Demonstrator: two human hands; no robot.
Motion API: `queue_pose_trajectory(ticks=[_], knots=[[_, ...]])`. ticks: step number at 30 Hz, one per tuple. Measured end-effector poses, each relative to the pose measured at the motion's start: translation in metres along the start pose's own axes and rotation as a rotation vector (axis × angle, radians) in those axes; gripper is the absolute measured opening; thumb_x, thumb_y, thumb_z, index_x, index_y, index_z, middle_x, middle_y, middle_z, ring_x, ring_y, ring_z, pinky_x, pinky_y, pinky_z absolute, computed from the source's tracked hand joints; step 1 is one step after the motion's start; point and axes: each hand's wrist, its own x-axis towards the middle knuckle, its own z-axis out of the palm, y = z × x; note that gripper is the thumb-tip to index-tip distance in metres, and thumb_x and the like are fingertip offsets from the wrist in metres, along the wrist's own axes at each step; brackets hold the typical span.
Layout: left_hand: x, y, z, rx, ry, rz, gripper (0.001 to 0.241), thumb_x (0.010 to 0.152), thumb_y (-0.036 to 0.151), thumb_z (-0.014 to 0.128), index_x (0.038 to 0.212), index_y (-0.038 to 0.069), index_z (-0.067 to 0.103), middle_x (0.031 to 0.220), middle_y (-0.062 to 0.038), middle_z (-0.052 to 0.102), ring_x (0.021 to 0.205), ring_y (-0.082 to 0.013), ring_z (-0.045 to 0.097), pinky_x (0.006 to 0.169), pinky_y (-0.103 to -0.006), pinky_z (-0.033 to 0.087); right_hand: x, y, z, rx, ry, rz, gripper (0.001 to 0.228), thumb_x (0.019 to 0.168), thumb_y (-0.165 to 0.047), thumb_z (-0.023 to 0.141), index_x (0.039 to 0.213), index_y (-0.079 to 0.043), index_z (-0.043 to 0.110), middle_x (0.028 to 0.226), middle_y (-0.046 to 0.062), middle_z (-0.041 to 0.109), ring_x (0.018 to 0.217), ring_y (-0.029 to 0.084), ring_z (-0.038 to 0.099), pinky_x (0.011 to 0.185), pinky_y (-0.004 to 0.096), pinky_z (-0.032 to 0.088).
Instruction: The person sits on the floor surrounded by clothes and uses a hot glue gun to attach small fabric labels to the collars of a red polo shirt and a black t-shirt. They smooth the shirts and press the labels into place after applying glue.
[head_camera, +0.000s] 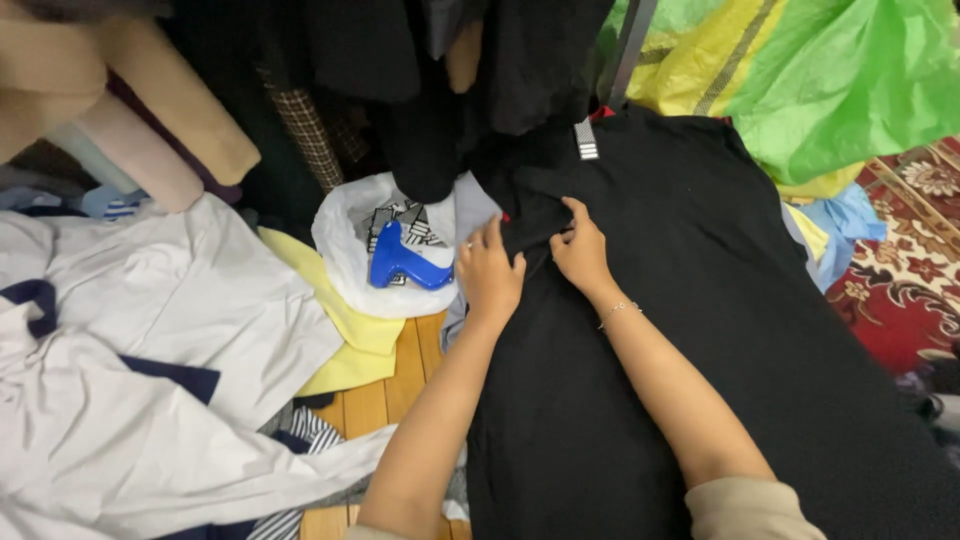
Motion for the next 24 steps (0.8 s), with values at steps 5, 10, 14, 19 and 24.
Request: queue_pose_trajectory(ticks=[5, 10, 14, 19, 24], knots=[[0.007, -0.036, 0.042, -0.226, 0.066, -0.079, 0.035, 0.086, 0.022, 0.071, 0.118, 0.009, 0.064, 0.101, -0.013, 0.07, 0.097, -0.0338, 0.068, 0.085, -0.0441, 0.056, 0.019, -0.024, 0.007, -0.036, -0.06, -0.096, 0.066, 0.09, -0.001, 0.059, 0.153, -0.009, 0.046, 0.143, 0.029, 0.051, 0.126, 0.041, 0.056, 0.102, 0.052, 0.049], [0.01, -0.034, 0.012, -0.66, 0.252, -0.242, 0.031, 0.091, 0.007, 0.061, 0.121, 0.007, 0.054, 0.116, -0.025, 0.066, 0.113, -0.0448, 0.063, 0.098, -0.0471, 0.052, 0.026, -0.06, 0.021, 0.245, -0.16, -0.153, 0.068, 0.09, -0.001, 0.047, 0.157, -0.013, 0.041, 0.154, 0.027, 0.044, 0.135, 0.043, 0.05, 0.114, 0.055, 0.041], [0.015, -0.034, 0.001, -0.247, 0.56, 0.061, 0.03, 0.091, 0.01, 0.067, 0.117, 0.026, 0.063, 0.109, -0.002, 0.057, 0.1, -0.0277, 0.062, 0.081, -0.0396, 0.052, 0.06, -0.016, 0.063, 0.645, -0.121, -0.313, 0.07, 0.094, -0.011, 0.052, 0.162, -0.019, 0.034, 0.155, 0.009, 0.044, 0.098, 0.01, 0.058, 0.089, 0.029, 0.055], [-0.003, -0.005, 0.003, -0.001, 0.619, 0.544, 0.021, 0.091, 0.015, 0.07, 0.091, 0.036, 0.074, 0.102, 0.005, 0.057, 0.097, -0.0205, 0.055, 0.075, -0.0293, 0.046, 0.075, 0.005, 0.064, 0.592, -0.089, -0.344, 0.064, 0.104, -0.022, 0.055, 0.163, -0.02, 0.032, 0.157, 0.014, 0.042, 0.108, 0.015, 0.05, 0.092, 0.034, 0.05], [-0.02, 0.009, 0.039, -0.2, -0.352, 0.48, 0.024, 0.088, 0.007, 0.052, 0.098, -0.002, 0.072, 0.102, -0.022, 0.068, 0.107, -0.0377, 0.064, 0.089, -0.0379, 0.057, 0.066, -0.025, 0.017, 0.931, -0.332, -0.173, 0.066, 0.104, -0.032, 0.057, 0.163, -0.021, 0.031, 0.103, 0.002, 0.07, 0.083, 0.004, 0.065, 0.076, 0.023, 0.057]])
